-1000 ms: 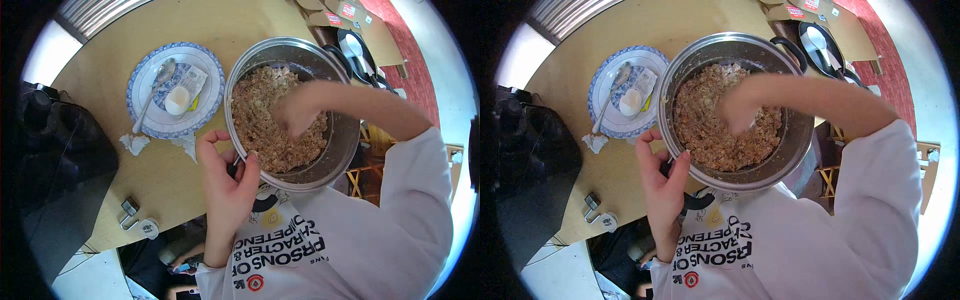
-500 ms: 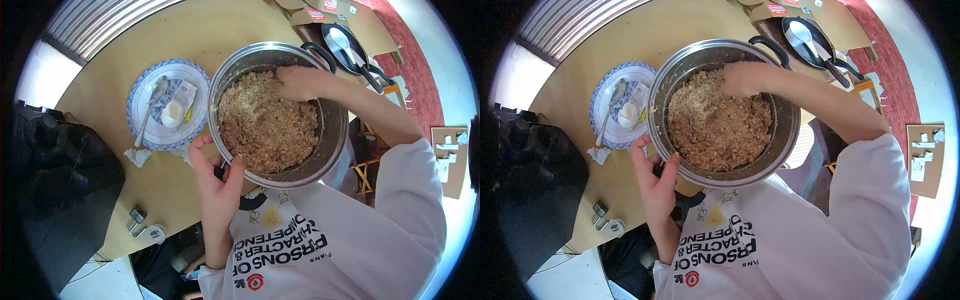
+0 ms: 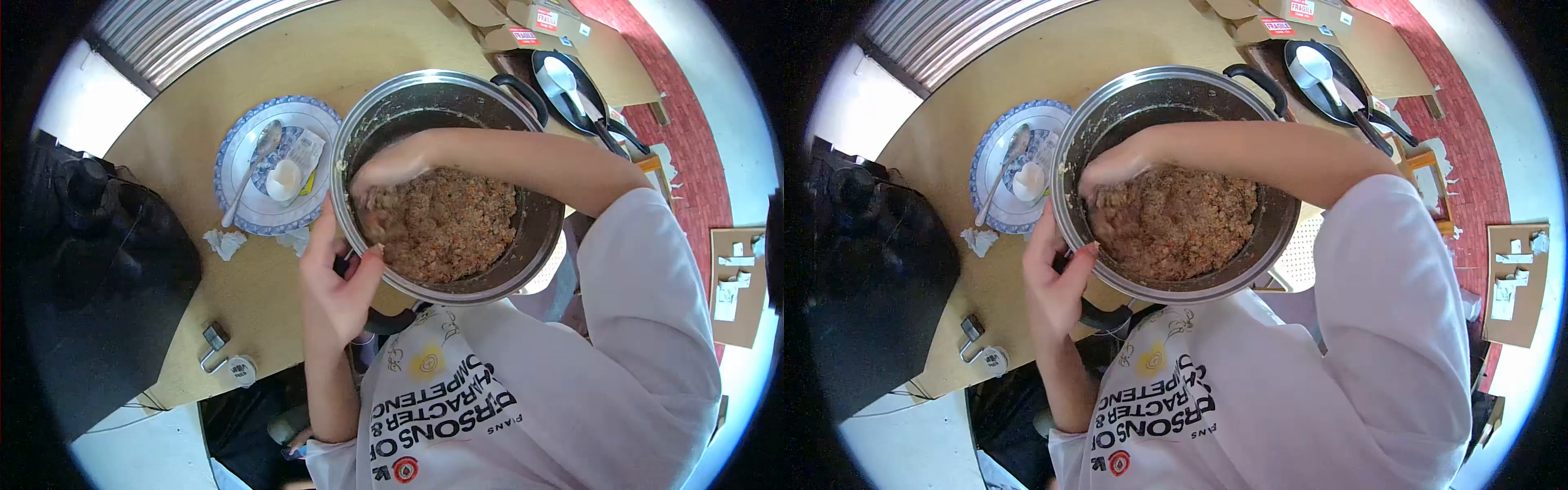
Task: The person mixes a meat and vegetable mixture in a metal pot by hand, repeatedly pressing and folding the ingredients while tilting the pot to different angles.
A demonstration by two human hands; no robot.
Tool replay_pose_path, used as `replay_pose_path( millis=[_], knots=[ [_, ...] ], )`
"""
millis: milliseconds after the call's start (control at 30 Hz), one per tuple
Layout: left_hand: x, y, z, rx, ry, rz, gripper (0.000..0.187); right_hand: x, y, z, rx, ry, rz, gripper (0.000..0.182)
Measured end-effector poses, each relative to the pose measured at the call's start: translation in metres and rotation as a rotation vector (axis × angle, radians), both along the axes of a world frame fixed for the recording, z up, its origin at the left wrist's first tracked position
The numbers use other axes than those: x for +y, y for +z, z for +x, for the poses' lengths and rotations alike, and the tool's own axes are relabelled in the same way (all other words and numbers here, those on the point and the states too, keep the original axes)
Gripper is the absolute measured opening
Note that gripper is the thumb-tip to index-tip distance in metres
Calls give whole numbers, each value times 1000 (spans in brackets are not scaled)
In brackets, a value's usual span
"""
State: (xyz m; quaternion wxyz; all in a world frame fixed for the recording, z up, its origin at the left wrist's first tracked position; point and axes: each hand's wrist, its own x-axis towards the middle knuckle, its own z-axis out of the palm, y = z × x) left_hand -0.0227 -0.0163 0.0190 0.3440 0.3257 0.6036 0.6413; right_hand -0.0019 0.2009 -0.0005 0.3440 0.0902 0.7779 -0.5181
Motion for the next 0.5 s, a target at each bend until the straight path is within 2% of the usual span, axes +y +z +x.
replay_pose_path(
  millis=[33,100,133,200,233,300,367,400,467,500],
  knots=[
    [1,2,1,7,9,2,68,-9,3,-7,7,9,2,44],
    [1,8,4,-14,53,-45,70,-28,8,-11,-91,457,188,46],
    [-1,9,0,-14,28,-68,68,-34,11,-4,-86,459,189,46],
    [0,11,2,-69,67,-60,67,-40,22,10,-11,726,369,47],
    [0,11,3,-131,97,-55,65,-40,37,18,-8,728,371,47],
    [-2,7,4,-123,99,-44,64,-30,66,43,10,973,488,40],
    [-1,11,3,-142,88,-72,65,10,51,85,392,805,397,30],
    [-1,11,3,-136,89,-72,65,27,46,101,398,805,398,30],
    [1,12,4,-152,90,-75,64,52,41,122,588,497,223,23],
    [3,14,3,-144,93,-69,64,55,38,125,595,501,228,23]
  ],
)
